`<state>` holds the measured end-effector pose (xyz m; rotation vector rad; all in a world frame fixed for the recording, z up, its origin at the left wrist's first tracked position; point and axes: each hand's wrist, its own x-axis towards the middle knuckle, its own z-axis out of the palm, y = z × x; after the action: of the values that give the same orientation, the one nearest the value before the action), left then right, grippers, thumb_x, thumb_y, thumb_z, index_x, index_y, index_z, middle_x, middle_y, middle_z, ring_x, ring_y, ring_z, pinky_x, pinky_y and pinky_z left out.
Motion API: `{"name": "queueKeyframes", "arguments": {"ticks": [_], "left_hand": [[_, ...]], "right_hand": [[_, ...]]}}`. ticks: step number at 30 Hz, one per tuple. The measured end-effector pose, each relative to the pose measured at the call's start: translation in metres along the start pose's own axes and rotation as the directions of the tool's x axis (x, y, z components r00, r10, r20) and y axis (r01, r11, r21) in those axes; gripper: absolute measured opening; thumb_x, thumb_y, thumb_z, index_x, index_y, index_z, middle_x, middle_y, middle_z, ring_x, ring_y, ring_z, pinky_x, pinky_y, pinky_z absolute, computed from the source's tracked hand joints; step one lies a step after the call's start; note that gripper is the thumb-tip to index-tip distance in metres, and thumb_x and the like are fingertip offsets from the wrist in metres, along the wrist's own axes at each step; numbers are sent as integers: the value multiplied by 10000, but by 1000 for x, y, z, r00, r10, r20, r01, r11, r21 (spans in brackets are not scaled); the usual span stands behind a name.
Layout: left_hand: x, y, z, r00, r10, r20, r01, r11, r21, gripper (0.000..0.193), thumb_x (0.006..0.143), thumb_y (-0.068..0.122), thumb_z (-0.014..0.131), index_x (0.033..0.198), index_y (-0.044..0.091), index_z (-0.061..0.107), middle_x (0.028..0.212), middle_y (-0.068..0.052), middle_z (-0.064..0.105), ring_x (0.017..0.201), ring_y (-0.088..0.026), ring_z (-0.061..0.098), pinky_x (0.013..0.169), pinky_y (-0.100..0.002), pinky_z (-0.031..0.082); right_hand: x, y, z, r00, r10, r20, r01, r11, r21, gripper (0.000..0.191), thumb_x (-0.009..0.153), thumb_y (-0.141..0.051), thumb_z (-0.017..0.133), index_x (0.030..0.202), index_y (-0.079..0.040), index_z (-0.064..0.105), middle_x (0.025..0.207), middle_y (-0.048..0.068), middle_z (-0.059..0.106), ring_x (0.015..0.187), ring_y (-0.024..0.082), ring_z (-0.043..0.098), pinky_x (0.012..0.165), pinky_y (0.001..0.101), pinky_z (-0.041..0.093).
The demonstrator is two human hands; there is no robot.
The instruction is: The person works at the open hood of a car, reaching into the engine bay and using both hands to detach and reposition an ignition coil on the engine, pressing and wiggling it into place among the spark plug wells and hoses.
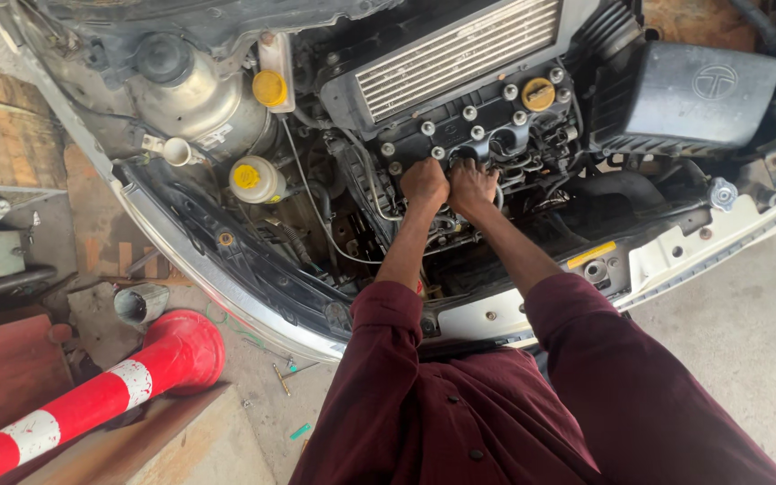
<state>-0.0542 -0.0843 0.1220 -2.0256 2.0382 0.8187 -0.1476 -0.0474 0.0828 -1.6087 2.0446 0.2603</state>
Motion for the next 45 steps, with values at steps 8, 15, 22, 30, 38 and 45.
{"name": "queueKeyframes", "arguments": {"ticks": [8, 15, 22, 30, 38, 45], "left_hand": [[-18, -6, 15, 985, 73, -158, -75, 997, -10, 202, 892, 194, 662, 1045, 91, 743, 1115, -161, 722, 1038, -362, 717, 878, -471, 589], [-55, -12, 21, 959, 101, -263, -107, 994, -7, 374, 887, 231, 686, 1240, 120, 634, 1237, -115, 632, 1161, -338, 615, 911, -526, 538], [-87, -38, 27, 935, 123, -334, -205, 952, -225, 416, 973, 254, 638, 1383, 197, 590, 1327, -93, 589, 1255, -344, 530, 1045, -544, 436], [-94, -50, 3, 970, 167, -178, -226, 891, -394, 495, 981, 225, 668, 1462, 218, 551, 1468, -67, 553, 1353, -344, 500, 1123, -483, 451], [-108, -35, -11, 899, 355, -256, -336, 934, 117, 573, 942, 179, 703, 1484, 114, 529, 1384, -151, 574, 1244, -350, 586, 1039, -545, 479], [-92, -47, 8, 618, 677, -400, -492, 730, 475, 555, 844, 59, 713, 1384, 31, 589, 1330, -132, 640, 1190, -279, 630, 1042, -440, 503]], "right_hand": [[-26, 5, 14, 958, -82, -275, 102, 993, 61, 517, 885, -329, 691, 1299, -62, 536, 1327, 165, 565, 1306, 385, 489, 1086, 656, 299], [-42, 8, 26, 893, -137, -428, 182, 981, 64, 386, 950, -277, 602, 1287, -96, 542, 1311, 121, 576, 1321, 361, 449, 1159, 606, 246], [-61, 20, 5, 888, -242, -390, 302, 948, 100, 464, 1002, -362, 627, 1416, -173, 532, 1387, 97, 567, 1365, 323, 450, 1167, 558, 281], [-75, 39, 4, 841, -345, -418, 415, 905, 89, 769, 851, -332, 777, 1551, -256, 467, 1566, 56, 482, 1454, 309, 391, 1206, 504, 270], [-73, 40, 2, 832, -409, -376, 423, 905, -48, 911, 771, -374, 832, 1547, -176, 399, 1595, 162, 318, 1453, 358, 283, 1171, 544, 231], [-75, 39, 7, 691, -553, -465, 456, 833, -314, 768, 829, -168, 725, 1543, -71, 460, 1538, 91, 482, 1434, 262, 417, 1164, 450, 353]]}}
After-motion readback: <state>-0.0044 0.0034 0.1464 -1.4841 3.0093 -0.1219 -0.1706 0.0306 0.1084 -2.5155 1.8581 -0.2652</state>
